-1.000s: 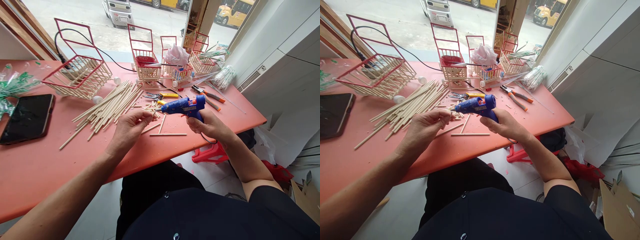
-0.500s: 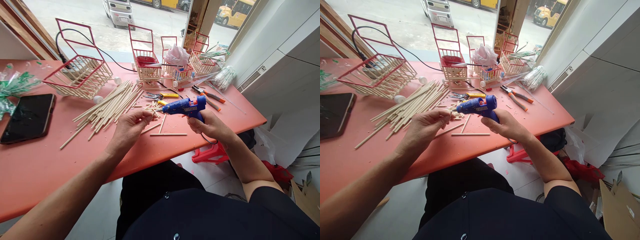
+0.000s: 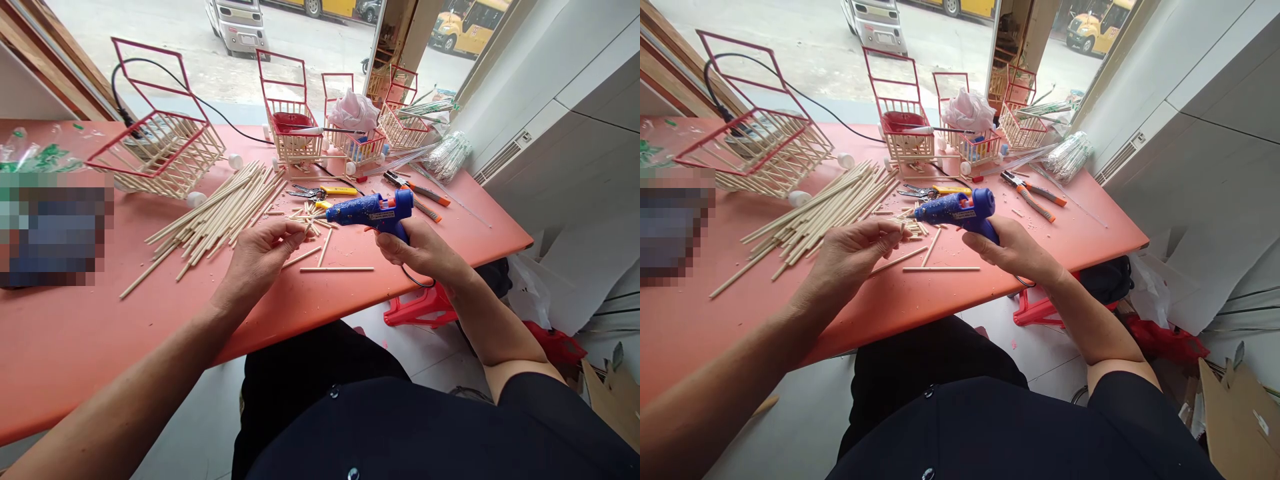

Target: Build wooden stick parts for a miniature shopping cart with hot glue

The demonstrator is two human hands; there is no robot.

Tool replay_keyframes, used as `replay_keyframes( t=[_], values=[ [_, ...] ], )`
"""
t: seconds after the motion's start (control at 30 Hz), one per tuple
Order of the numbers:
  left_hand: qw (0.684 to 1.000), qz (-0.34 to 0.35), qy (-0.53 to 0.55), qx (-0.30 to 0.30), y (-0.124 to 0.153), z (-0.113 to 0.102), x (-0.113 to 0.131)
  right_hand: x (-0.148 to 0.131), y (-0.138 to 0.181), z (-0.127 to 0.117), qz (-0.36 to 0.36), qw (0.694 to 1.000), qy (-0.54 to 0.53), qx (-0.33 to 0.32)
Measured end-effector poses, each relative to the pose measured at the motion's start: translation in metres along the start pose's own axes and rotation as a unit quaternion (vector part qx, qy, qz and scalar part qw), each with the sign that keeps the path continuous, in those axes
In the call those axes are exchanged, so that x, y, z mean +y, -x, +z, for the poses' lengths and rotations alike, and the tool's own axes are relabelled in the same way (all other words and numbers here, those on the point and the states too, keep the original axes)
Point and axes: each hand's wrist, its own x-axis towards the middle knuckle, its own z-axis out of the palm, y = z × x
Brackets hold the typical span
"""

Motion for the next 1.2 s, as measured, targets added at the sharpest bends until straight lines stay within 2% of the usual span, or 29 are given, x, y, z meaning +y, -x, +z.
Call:
replay_keyframes(
  t=[0.37, 0.7, 1.03, 1.2],
  values=[
    [1.0, 0.004, -0.004, 0.0, 0.001, -0.001, -0.002, -0.004, -0.003, 0.003, -0.038, 0.999, 0.008, -0.022],
    [1.0, -0.001, 0.005, 0.001, 0.0, 0.0, -0.005, -0.002, -0.001, 0.001, -0.009, 1.0, 0.024, -0.005],
    [1.0, -0.023, 0.008, 0.015, -0.003, -0.001, -0.007, -0.003, -0.009, -0.004, -0.045, 0.995, 0.093, -0.001],
    [0.999, -0.026, 0.029, 0.012, -0.003, 0.0, -0.005, -0.01, -0.011, -0.003, -0.067, 0.993, 0.093, -0.003]
  ],
)
